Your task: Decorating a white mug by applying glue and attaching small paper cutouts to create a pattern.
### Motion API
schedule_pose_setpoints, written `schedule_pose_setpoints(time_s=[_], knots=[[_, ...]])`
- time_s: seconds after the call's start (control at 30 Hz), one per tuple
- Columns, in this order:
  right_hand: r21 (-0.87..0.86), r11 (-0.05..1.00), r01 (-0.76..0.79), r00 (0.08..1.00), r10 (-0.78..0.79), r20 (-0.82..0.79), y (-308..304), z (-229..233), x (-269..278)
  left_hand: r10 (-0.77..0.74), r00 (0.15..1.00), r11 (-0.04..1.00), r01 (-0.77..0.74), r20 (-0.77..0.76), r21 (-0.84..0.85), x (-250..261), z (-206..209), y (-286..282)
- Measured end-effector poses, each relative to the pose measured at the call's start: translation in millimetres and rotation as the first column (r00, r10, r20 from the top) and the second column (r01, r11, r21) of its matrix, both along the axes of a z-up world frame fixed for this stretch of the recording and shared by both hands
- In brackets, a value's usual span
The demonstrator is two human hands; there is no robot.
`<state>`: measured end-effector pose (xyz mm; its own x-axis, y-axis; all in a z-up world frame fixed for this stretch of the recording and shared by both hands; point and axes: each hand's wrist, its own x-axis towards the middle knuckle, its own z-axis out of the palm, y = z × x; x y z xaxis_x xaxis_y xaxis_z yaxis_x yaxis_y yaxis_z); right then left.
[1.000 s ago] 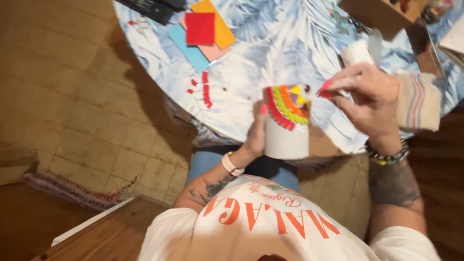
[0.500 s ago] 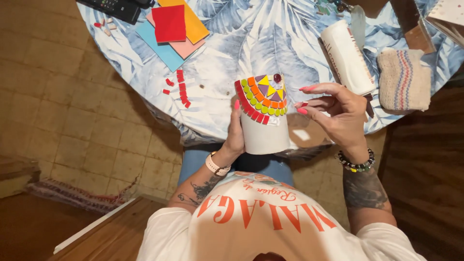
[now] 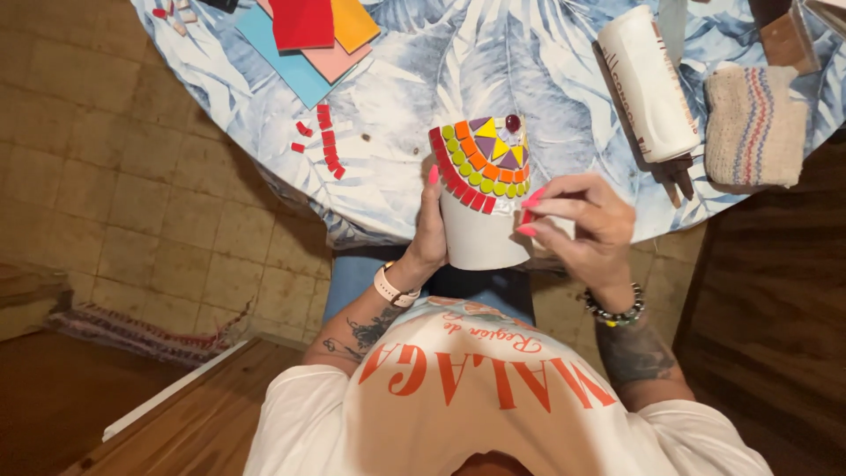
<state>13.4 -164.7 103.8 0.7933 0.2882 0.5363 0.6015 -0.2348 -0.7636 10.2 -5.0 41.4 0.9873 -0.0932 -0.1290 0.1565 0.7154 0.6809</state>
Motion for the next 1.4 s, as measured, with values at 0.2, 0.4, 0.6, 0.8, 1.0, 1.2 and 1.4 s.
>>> schedule_pose_setpoints(time_s=[0.2,0.4,0.6,0.8,1.0,1.2,1.4], knots=[[0.069,0.997,0.019,0.998,-0.023,0.063,18,-4,-5,-0.003,1.0,1.0,0.003,0.018,0.017,-1,-2,-1],[0.025,0.999,0.043,0.994,-0.045,0.103,21,-3,-3,0.068,0.997,0.997,-0.069,0.035,0.029,-5,0,-7],[0.169,0.986,-0.005,1.0,0.004,0.006,20,-4,-6,-0.01,0.999,1.0,0.009,0.035,0.004,-4,-14,-2],[0.128,0.992,-0.006,0.999,0.001,0.041,22,-1,-5,-0.011,0.999,1.0,0.011,0.049,0.006,-3,-8,-1],[0.129,0.991,-0.025,0.998,0.016,0.064,22,0,-4,-0.033,0.999,0.999,0.032,0.031,0.015,-2,-12,1],[0.155,0.987,-0.035,0.999,0.029,0.037,20,-2,-4,-0.046,0.998,0.998,0.045,0.04,0.039,0,-8,4],[0.151,0.988,-0.045,0.998,0.038,0.047,20,-3,-3,-0.044,0.997,0.998,0.041,0.065,0.05,-2,-7,1]])
